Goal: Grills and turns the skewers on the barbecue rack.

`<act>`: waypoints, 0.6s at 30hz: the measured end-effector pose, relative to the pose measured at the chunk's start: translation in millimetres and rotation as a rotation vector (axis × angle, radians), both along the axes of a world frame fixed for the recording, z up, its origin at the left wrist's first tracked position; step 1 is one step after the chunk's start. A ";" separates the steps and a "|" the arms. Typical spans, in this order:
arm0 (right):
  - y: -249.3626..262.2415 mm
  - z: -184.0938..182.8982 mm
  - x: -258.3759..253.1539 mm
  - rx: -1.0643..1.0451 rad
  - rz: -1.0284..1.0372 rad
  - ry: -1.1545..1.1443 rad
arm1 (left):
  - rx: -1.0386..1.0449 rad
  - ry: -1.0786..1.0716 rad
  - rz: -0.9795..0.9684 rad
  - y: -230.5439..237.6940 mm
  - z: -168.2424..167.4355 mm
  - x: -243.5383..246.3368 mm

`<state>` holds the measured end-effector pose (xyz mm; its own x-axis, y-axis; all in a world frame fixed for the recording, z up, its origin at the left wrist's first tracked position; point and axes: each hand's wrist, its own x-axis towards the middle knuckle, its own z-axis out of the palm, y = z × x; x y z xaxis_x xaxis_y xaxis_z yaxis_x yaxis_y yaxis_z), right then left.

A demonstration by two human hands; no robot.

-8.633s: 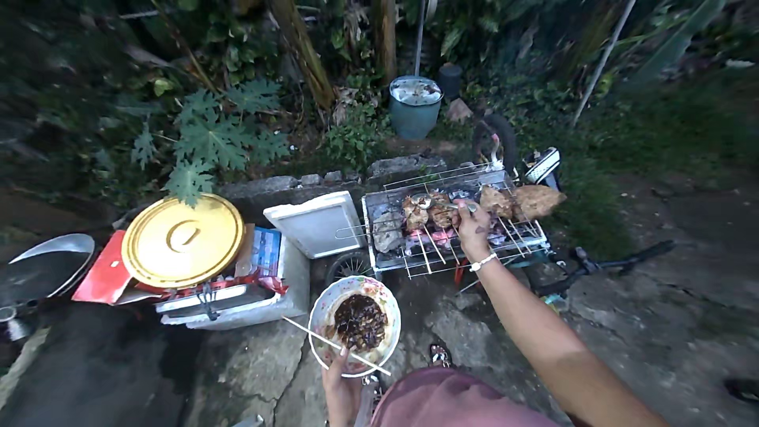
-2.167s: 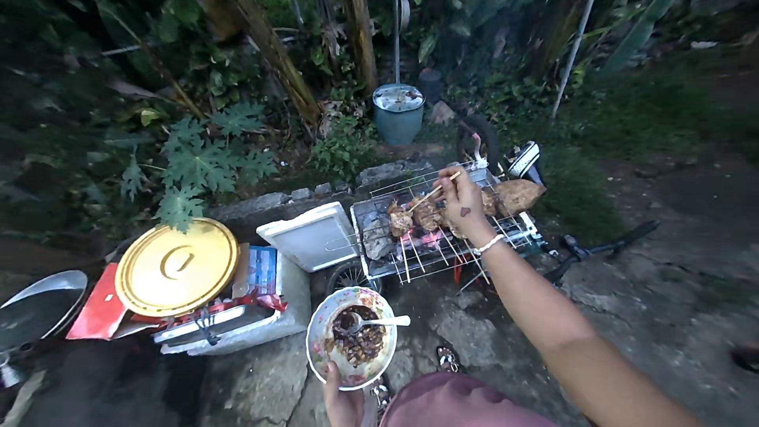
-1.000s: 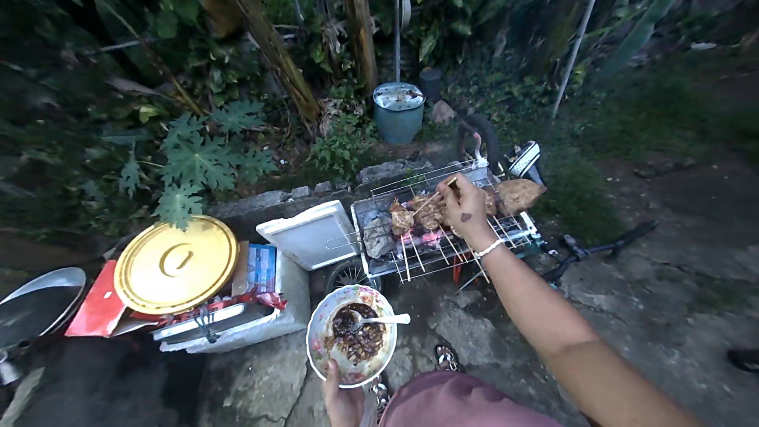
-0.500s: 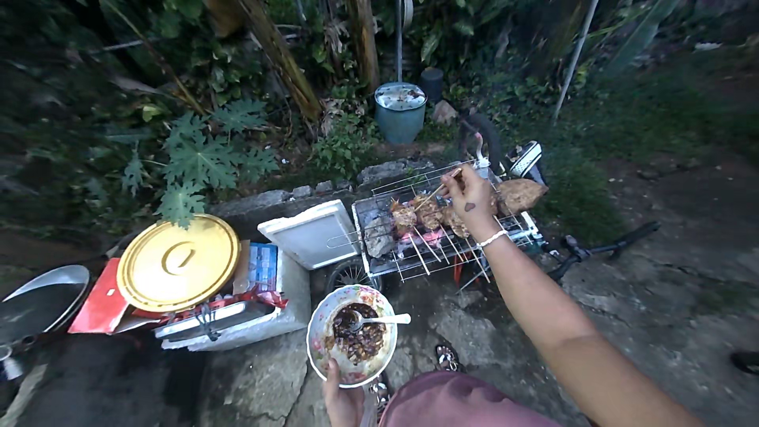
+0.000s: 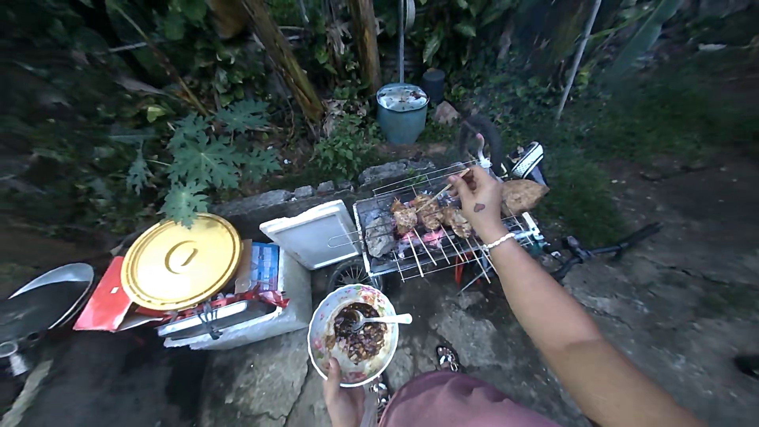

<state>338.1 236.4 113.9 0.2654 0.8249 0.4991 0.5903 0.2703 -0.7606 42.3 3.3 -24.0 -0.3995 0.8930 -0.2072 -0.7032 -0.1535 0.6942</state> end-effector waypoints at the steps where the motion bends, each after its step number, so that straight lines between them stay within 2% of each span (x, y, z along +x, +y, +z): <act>1: 0.8 -0.7 0.3 0.012 -0.016 -0.006 | 0.006 -0.001 -0.002 0.0 0.6 0.0; 7: -1.3 -1.7 5.3 -0.009 0.087 0.079 | 0.008 0.000 0.001 0.2 1.4 1.2; 11: -7.3 2.3 9.5 0.082 -0.015 0.081 | 0.007 -0.015 -0.012 -0.1 1.8 1.0; 13: -16.5 6.4 11.5 0.176 0.007 0.024 | 0.003 -0.013 -0.018 -0.7 3.6 2.7; 16: -41.7 23.7 3.2 0.491 0.272 -0.039 | -0.015 -0.006 -0.016 -1.4 2.2 4.8; 18: -75.5 49.4 -13.9 0.588 0.534 0.039 | -0.012 0.015 -0.022 -0.8 3.2 7.2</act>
